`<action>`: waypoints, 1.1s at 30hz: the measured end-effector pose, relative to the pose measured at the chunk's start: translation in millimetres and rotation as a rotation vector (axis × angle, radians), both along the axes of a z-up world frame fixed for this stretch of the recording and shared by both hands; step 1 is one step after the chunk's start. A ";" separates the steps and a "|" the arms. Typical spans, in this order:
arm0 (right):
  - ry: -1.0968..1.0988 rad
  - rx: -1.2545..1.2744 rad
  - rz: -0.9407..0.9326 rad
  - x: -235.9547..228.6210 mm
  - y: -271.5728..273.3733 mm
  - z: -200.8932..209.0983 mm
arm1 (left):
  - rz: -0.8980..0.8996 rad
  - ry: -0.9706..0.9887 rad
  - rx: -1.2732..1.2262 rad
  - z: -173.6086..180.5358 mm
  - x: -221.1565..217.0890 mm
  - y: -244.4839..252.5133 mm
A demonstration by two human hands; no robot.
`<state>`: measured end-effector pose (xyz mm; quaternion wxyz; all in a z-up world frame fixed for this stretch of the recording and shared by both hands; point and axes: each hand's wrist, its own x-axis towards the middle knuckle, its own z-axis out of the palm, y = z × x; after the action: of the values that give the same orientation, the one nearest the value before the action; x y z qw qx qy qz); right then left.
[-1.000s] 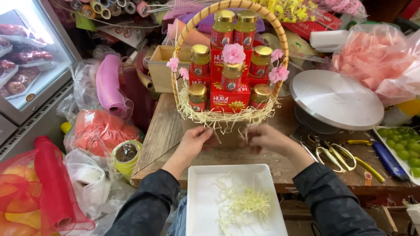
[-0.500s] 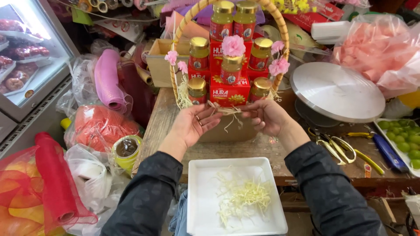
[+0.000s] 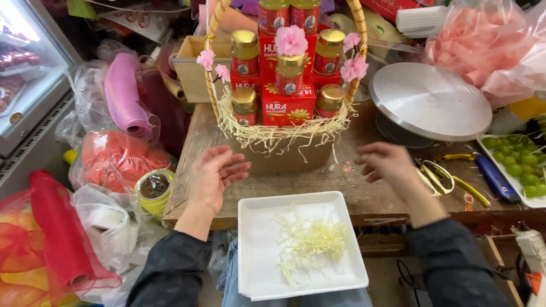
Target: Adding shredded paper filler to a gift basket to secure items and decorate.
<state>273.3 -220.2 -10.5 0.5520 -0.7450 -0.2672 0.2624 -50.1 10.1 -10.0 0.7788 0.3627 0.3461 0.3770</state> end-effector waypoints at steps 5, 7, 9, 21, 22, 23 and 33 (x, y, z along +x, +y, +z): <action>-0.507 -0.537 0.061 -24.1 33.1 -29.7 | 0.063 0.048 0.030 -35.9 16.9 -8.5; -0.561 -0.564 0.133 -29.4 46.2 -41.1 | 0.075 0.095 0.027 -41.0 17.5 -15.5; -0.880 -0.514 0.124 7.2 68.2 -104.6 | 0.021 0.161 0.014 -42.1 18.0 -17.2; -0.188 0.127 0.344 -44.9 72.7 -0.7 | -0.354 0.286 0.257 -38.4 69.3 -19.9; -0.193 0.128 0.344 -53.4 78.3 12.8 | -0.354 0.281 0.260 -27.8 70.8 -20.4; -0.127 0.189 0.355 -61.8 83.7 26.2 | -0.294 0.184 0.259 -17.4 72.3 -21.0; 0.291 0.090 0.318 -67.6 124.3 49.1 | -0.327 0.112 -0.015 3.5 78.5 44.9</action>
<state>205.8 -95.8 38.6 0.5692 -0.6222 -0.3104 0.4388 28.4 55.1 -6.5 0.8118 0.4289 0.3282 0.2220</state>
